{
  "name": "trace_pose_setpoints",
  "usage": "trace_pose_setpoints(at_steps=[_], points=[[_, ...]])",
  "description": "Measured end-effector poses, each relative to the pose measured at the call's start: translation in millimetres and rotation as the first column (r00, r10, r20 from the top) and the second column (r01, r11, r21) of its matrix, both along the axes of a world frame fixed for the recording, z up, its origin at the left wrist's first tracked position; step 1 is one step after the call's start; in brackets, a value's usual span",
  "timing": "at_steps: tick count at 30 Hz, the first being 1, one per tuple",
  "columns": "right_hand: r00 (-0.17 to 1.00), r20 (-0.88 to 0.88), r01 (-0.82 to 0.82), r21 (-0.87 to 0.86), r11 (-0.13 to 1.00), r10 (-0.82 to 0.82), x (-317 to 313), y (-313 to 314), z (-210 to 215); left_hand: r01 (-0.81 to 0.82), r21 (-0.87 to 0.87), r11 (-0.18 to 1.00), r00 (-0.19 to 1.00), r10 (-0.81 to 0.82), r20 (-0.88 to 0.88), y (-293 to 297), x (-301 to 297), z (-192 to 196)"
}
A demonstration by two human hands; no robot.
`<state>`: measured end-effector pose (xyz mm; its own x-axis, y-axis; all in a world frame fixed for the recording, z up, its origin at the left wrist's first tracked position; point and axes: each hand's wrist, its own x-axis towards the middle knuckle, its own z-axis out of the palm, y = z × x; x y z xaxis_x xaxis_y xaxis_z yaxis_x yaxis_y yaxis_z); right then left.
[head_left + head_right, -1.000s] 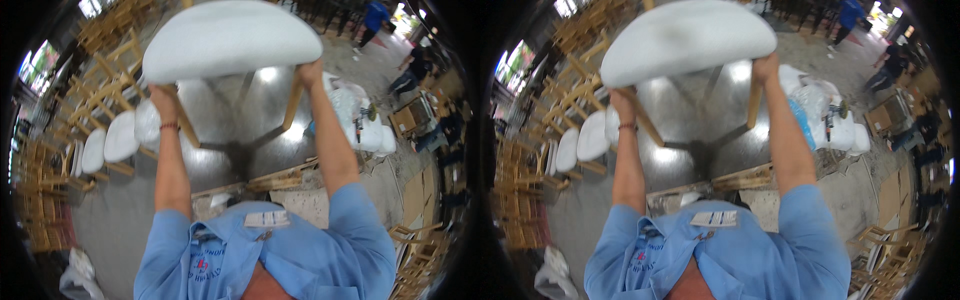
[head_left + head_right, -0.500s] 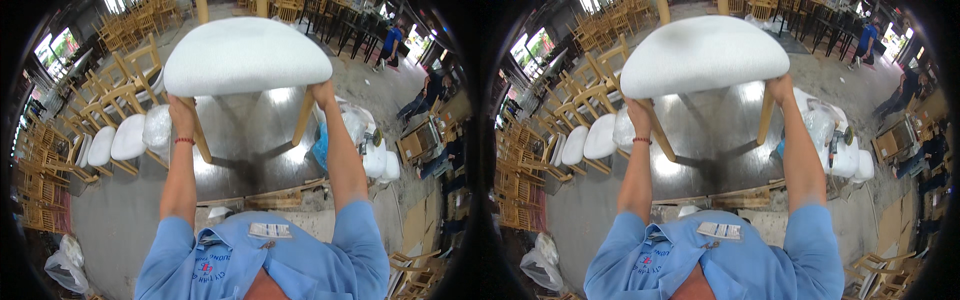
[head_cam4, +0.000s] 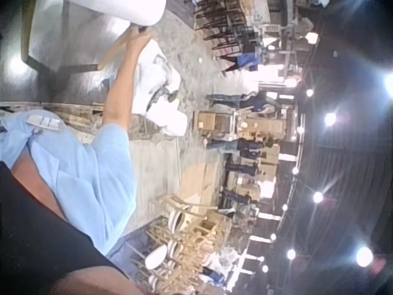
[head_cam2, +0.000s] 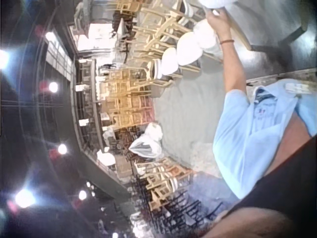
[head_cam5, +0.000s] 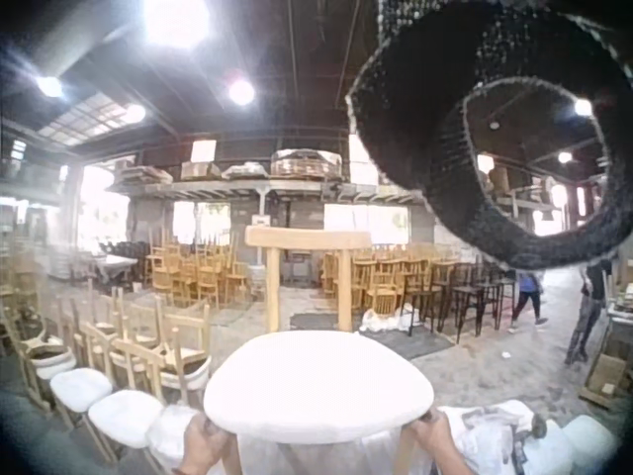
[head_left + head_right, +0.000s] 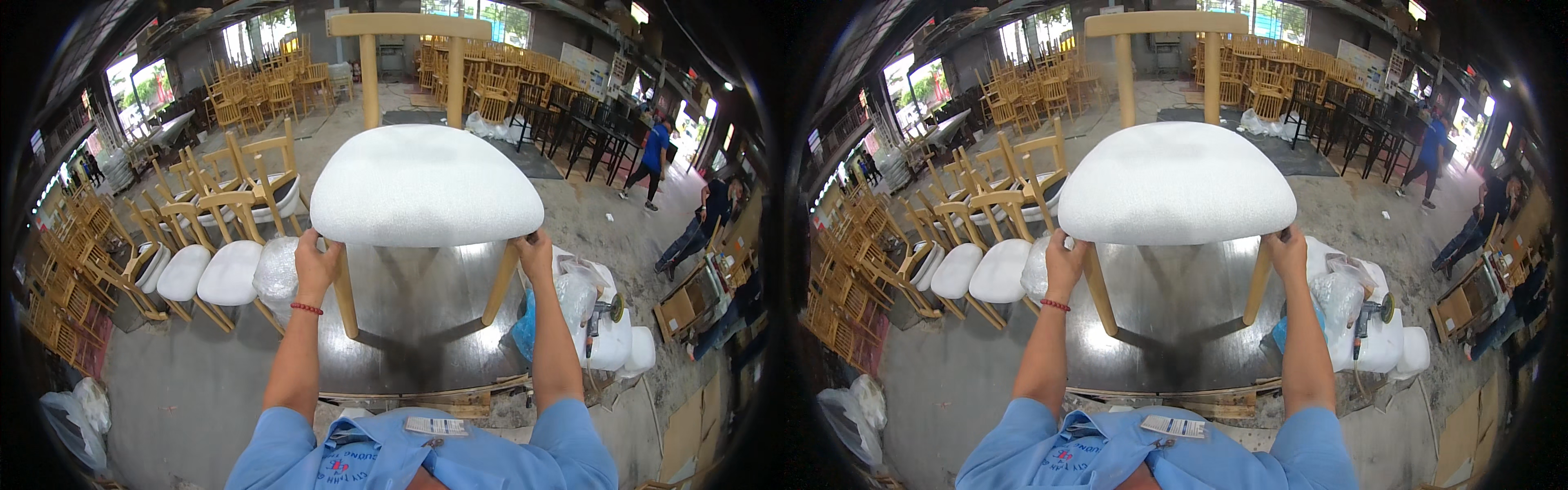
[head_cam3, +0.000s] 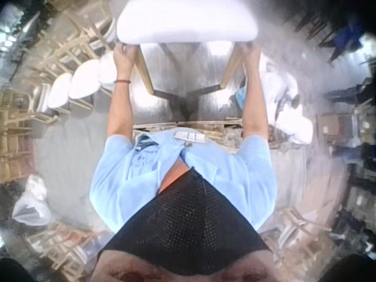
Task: The person assembles wooden chairs by attaching white cushioned seats to chair frames, using a power sander to smooth the leg ends, and tapping the legs with a wooden mallet to secure them. The person repeats this process for multiple chairs in a workshop setting.
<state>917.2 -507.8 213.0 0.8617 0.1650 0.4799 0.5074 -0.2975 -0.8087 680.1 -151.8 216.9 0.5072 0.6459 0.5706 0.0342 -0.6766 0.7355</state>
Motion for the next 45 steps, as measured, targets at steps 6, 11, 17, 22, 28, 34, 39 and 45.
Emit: trace_pose_setpoints(at_steps=[6, 11, 17, 22, 28, 34, 39, 45], points=[[0.999, 0.036, 0.033, 0.009, 0.999, -0.033, -14, 13, 5, 0.063, 0.010, 0.998, 0.995, -0.063, 0.078, 11, -3, -5], [1.000, 0.009, 0.013, 0.019, 1.000, -0.013, -9, 8, -4, 0.126, -0.044, 0.991, 0.992, -0.124, 0.026, 18, 0, -1], [0.990, -0.042, -0.130, 0.073, 0.989, 0.133, -7, -1, 5, 0.112, -0.115, 0.987, 0.994, -0.113, -0.003, 1, -1, 6], [0.973, -0.100, -0.196, 0.094, 0.976, 0.206, -11, 12, 6, 0.043, -0.130, 0.991, 0.999, -0.046, -0.020, 18, -10, 0], [0.995, 0.004, -0.095, 0.004, 0.995, 0.095, -3, 0, 4, 0.043, -0.129, 0.991, 0.999, -0.046, -0.015, 9, 1, 5], [0.999, -0.036, -0.037, -0.067, 0.997, 0.034, 15, -2, 7, 0.094, -0.101, 0.990, 0.989, -0.081, 0.126, 28, 28, -17], [0.997, -0.050, -0.042, 0.189, 0.981, 0.052, 6, 28, 2, 0.039, 0.110, 0.993, 0.978, -0.060, 0.201, 29, 60, -32], [0.991, -0.132, 0.013, 0.225, 0.974, 0.017, -7, 32, -5, -0.068, -0.058, 0.996, 0.989, 0.075, 0.125, 34, 26, -34]])
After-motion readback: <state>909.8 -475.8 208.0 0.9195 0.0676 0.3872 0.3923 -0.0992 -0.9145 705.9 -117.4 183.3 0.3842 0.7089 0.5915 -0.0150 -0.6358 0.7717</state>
